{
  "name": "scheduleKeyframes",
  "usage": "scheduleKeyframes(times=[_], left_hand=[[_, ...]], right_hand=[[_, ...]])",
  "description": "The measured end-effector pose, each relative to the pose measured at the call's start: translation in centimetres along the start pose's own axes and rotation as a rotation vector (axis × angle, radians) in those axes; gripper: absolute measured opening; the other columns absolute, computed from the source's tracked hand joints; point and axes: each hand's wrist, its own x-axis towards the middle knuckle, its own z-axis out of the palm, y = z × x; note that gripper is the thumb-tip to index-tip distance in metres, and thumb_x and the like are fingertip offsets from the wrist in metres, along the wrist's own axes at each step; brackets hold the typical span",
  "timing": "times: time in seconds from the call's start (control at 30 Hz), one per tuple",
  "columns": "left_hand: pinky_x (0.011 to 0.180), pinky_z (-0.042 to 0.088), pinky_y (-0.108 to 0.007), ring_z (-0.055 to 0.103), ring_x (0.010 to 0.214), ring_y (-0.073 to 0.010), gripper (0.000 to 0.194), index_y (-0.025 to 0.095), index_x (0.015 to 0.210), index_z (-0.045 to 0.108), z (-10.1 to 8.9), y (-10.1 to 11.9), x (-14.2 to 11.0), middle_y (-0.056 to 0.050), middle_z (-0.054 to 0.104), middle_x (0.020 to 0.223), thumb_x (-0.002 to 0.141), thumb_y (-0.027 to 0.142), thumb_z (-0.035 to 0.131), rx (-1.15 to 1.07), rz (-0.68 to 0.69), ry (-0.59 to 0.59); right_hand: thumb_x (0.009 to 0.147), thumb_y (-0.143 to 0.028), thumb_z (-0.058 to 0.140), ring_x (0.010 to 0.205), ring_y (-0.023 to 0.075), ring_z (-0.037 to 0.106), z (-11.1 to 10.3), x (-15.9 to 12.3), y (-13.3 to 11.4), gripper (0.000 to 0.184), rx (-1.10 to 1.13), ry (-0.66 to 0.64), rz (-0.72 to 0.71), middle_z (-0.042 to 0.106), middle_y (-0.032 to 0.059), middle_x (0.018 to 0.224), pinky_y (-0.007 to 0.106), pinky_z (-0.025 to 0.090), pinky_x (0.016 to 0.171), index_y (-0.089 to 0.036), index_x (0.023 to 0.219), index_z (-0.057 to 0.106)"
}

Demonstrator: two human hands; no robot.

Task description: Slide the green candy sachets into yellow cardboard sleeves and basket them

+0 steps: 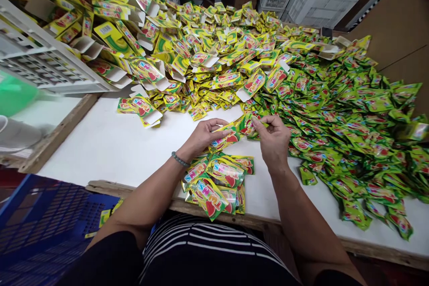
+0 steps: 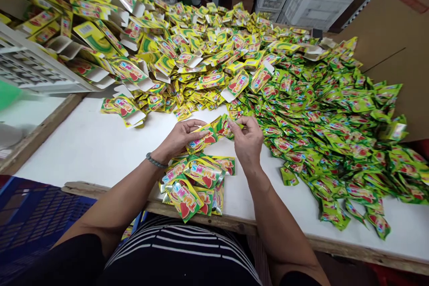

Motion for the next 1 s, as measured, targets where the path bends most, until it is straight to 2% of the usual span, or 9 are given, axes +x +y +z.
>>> scheduleKeyframes(times=[0.1, 0.2, 0.37, 0.5, 0.6, 0.7, 0.8, 0.87, 1.0], left_hand=[[0.065, 0.049, -0.023, 0.065, 0.07, -0.0112, 0.045, 0.013, 0.092, 0.068, 0.2, 0.1, -0.1, -0.002, 0.071, 0.08, 0.06, 0.035, 0.089, 0.03, 0.014, 0.007], [0.061, 0.048, -0.021, 0.064, 0.065, -0.0102, 0.046, 0.013, 0.092, 0.069, 0.3, 0.2, -0.1, -0.002, 0.072, 0.079, 0.058, 0.037, 0.09, -0.013, -0.016, -0.003], [0.057, 0.048, -0.021, 0.065, 0.061, -0.0106, 0.052, 0.013, 0.092, 0.068, -0.1, 0.3, 0.1, -0.001, 0.072, 0.076, 0.053, 0.038, 0.092, -0.166, -0.027, 0.042], [0.056, 0.048, -0.02, 0.064, 0.06, -0.0097, 0.049, 0.013, 0.094, 0.069, -0.6, 0.6, 0.0, -0.001, 0.073, 0.076, 0.057, 0.036, 0.091, -0.097, -0.003, 0.018], [0.06, 0.049, -0.021, 0.065, 0.064, -0.0098, 0.045, 0.013, 0.094, 0.069, -0.6, 0.8, -0.2, -0.002, 0.073, 0.078, 0.06, 0.035, 0.09, -0.024, 0.023, 0.002], [0.068, 0.053, -0.023, 0.068, 0.07, -0.0116, 0.046, 0.013, 0.093, 0.07, -0.4, 0.6, -0.2, -0.002, 0.074, 0.082, 0.058, 0.034, 0.091, -0.003, 0.034, -0.008], [0.073, 0.054, -0.026, 0.07, 0.074, -0.0136, 0.047, 0.013, 0.092, 0.07, -0.4, 0.3, 0.0, -0.003, 0.075, 0.085, 0.054, 0.031, 0.092, -0.013, 0.031, -0.003], [0.073, 0.055, -0.027, 0.07, 0.075, -0.0147, 0.048, 0.013, 0.094, 0.071, -0.4, 0.1, 0.1, -0.004, 0.075, 0.086, 0.054, 0.031, 0.092, -0.026, 0.03, 0.029], [0.072, 0.054, -0.025, 0.069, 0.073, -0.013, 0.048, 0.013, 0.094, 0.071, -0.2, -0.1, 0.1, -0.002, 0.075, 0.083, 0.054, 0.031, 0.092, -0.078, 0.06, 0.091]], right_hand=[[0.074, -0.049, 0.074, 0.047, 0.0088, 0.033, 0.4, -0.1, 0.0, 0.033, 0.035, 0.039, 0.076, 0.04, -0.0084, 0.055, 0.025, 0.034, 0.046, -0.022, 0.07, 0.055], [0.074, -0.052, 0.073, 0.048, 0.0097, 0.039, 1.1, -0.7, -0.3, 0.037, 0.043, 0.025, 0.12, 0.045, -0.0073, 0.058, 0.027, 0.039, 0.047, -0.022, 0.07, 0.052], [0.074, -0.047, 0.075, 0.058, 0.0108, 0.04, 1.1, -1.0, -0.5, 0.034, -0.11, -0.002, -0.065, 0.052, -0.0046, 0.068, 0.028, 0.039, 0.058, -0.022, 0.068, 0.053], [0.075, -0.045, 0.074, 0.077, 0.0172, 0.055, 0.5, -0.4, 0.0, 0.027, -0.116, -0.077, -0.1, 0.061, 0.0019, 0.084, 0.031, 0.043, 0.064, -0.022, 0.074, 0.06], [0.075, -0.042, 0.075, 0.094, 0.0232, 0.059, 0.3, -0.1, 0.4, 0.022, -0.165, -0.085, -0.163, 0.064, 0.0056, 0.094, 0.04, 0.046, 0.081, -0.022, 0.074, 0.064], [0.075, -0.036, 0.075, 0.103, 0.0264, 0.057, 0.4, -0.4, 0.6, 0.015, -0.217, -0.155, -0.236, 0.066, 0.0068, 0.103, 0.05, 0.04, 0.098, -0.023, 0.071, 0.066], [0.078, -0.032, 0.071, 0.106, 0.0271, 0.055, 0.3, -0.8, 0.5, 0.011, -0.208, -0.268, -0.232, 0.067, 0.0063, 0.108, 0.053, 0.037, 0.102, -0.025, 0.07, 0.07], [0.083, -0.034, 0.067, 0.108, 0.0268, 0.054, 0.3, -0.8, 0.4, 0.016, -0.191, -0.32, -0.203, 0.067, 0.0058, 0.109, 0.053, 0.036, 0.103, -0.026, 0.07, 0.071], [0.091, -0.04, 0.057, 0.114, 0.0263, 0.052, 1.0, -1.1, 0.3, 0.03, -0.167, -0.314, -0.173, 0.066, 0.006, 0.115, 0.053, 0.034, 0.106, -0.025, 0.07, 0.072]])
